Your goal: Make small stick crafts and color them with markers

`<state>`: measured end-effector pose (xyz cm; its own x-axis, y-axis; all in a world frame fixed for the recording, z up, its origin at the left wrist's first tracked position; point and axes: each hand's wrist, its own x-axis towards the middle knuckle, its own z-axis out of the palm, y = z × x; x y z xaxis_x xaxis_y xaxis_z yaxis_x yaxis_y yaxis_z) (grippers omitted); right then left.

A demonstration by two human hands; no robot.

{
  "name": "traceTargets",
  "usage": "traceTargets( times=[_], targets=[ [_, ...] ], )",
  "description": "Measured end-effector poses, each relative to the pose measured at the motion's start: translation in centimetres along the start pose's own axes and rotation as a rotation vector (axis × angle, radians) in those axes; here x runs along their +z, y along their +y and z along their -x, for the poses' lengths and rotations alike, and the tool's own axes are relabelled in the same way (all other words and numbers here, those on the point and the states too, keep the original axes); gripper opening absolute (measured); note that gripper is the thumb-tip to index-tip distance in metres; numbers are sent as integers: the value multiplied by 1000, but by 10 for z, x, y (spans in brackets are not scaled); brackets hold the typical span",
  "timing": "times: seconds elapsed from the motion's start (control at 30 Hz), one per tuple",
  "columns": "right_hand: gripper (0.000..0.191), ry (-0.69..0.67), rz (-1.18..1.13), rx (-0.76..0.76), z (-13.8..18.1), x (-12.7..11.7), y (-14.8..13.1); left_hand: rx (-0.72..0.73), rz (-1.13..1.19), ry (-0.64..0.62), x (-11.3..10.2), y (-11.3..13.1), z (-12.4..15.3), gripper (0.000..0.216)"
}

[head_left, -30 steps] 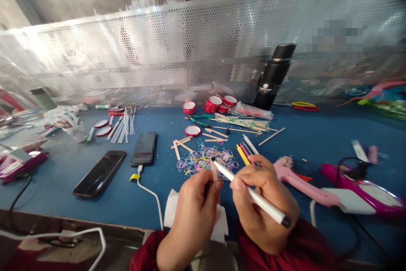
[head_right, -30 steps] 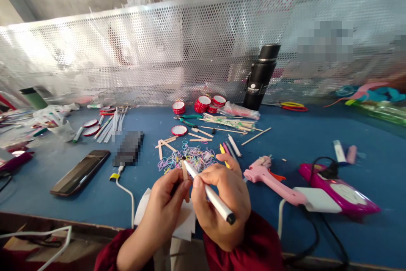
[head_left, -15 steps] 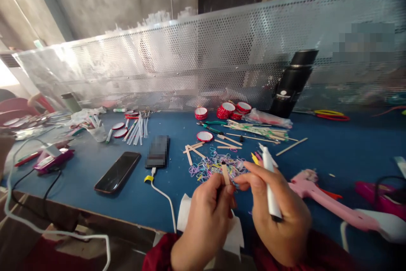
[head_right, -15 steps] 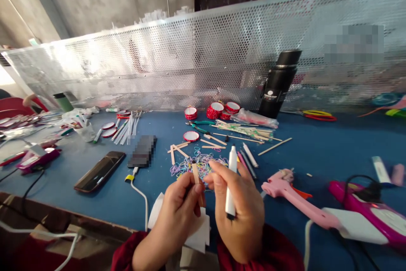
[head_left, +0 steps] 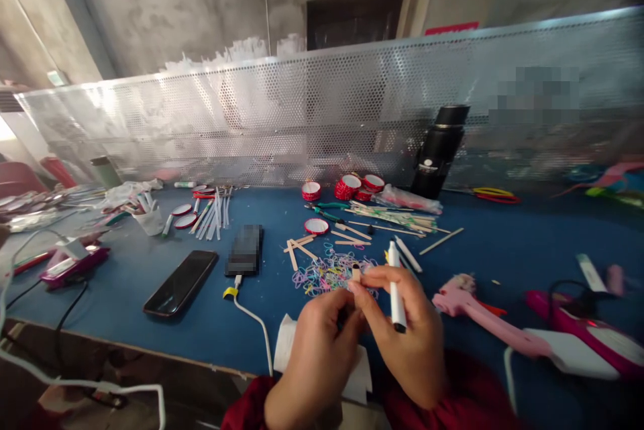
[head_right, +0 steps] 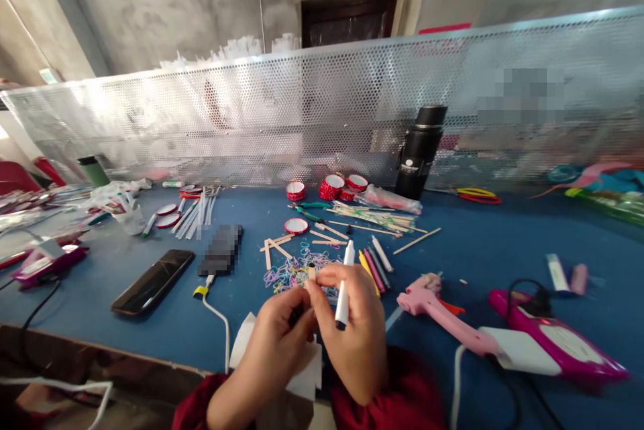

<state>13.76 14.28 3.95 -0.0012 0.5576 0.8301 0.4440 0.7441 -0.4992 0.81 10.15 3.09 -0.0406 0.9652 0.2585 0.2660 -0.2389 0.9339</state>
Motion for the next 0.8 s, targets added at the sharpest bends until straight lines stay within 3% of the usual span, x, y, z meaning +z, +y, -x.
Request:
traceTargets(
  times=[0.2, 0.33, 0.4, 0.53, 0.8],
  targets=[
    [19, 180, -58, 66, -1, -4, 0, -45, -139, -89, -2, 7, -2, 19],
    [24, 235, -109, 118, 1, -4, 5, -8, -168, -52, -3, 10, 1, 12],
    [25, 226, -116, 110, 2, -4, 6, 20, -144, -37, -4, 9, 2, 20],
    [22, 195, -94, 72, 1, -4, 1, 32, -77, -16, -3, 3, 3, 3],
    [12, 17, -39, 7, -2, -5, -7, 33, -3, 19, 1, -9, 2, 17]
  ],
)
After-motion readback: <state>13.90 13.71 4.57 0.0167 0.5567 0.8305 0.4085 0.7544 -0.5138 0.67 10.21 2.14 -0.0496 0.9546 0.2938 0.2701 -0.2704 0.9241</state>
